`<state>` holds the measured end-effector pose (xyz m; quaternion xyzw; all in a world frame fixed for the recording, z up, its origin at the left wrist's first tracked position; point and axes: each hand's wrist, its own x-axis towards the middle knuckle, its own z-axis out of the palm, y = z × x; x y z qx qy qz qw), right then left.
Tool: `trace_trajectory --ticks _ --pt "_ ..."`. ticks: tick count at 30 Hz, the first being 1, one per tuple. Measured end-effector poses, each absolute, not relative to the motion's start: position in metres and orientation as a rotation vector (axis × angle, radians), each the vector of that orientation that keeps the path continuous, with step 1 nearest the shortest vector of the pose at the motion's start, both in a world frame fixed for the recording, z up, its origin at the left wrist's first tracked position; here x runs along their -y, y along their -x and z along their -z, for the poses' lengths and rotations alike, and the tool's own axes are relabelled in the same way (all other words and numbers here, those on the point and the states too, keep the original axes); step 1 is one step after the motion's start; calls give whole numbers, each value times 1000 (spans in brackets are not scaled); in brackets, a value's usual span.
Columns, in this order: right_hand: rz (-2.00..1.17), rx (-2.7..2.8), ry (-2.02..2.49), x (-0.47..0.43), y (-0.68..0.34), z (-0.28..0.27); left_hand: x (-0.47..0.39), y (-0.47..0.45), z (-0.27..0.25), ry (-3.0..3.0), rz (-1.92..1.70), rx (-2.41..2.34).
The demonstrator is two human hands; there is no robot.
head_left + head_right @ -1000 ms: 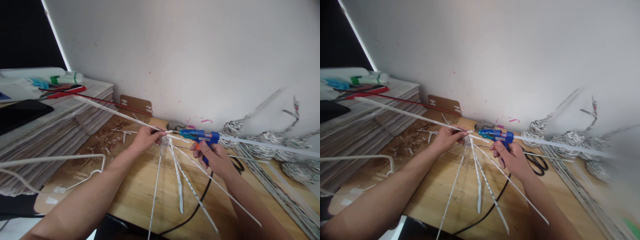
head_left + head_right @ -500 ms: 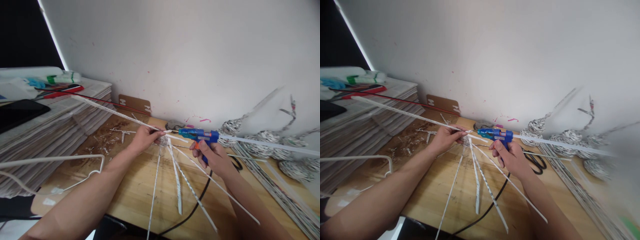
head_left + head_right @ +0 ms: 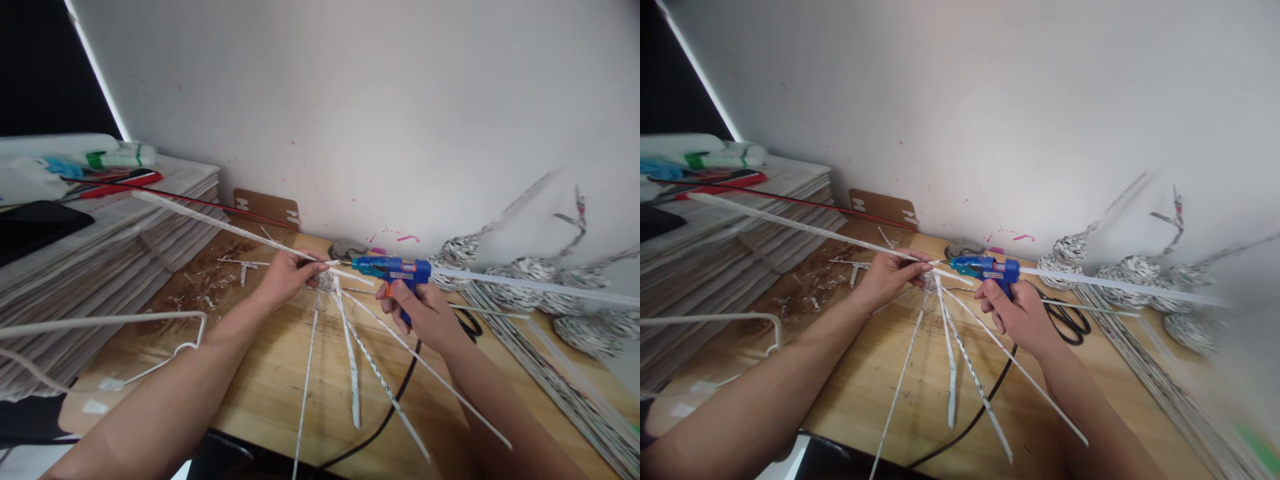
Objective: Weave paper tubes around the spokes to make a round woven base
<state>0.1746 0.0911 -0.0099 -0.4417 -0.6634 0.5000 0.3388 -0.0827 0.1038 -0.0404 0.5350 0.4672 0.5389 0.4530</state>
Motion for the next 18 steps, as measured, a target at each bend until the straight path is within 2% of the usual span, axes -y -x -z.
trace_trajectory --ticks 18 --pt "-1360 1674 1193 -91 -173 20 -103 83 42 -1389 -1302 -1203"
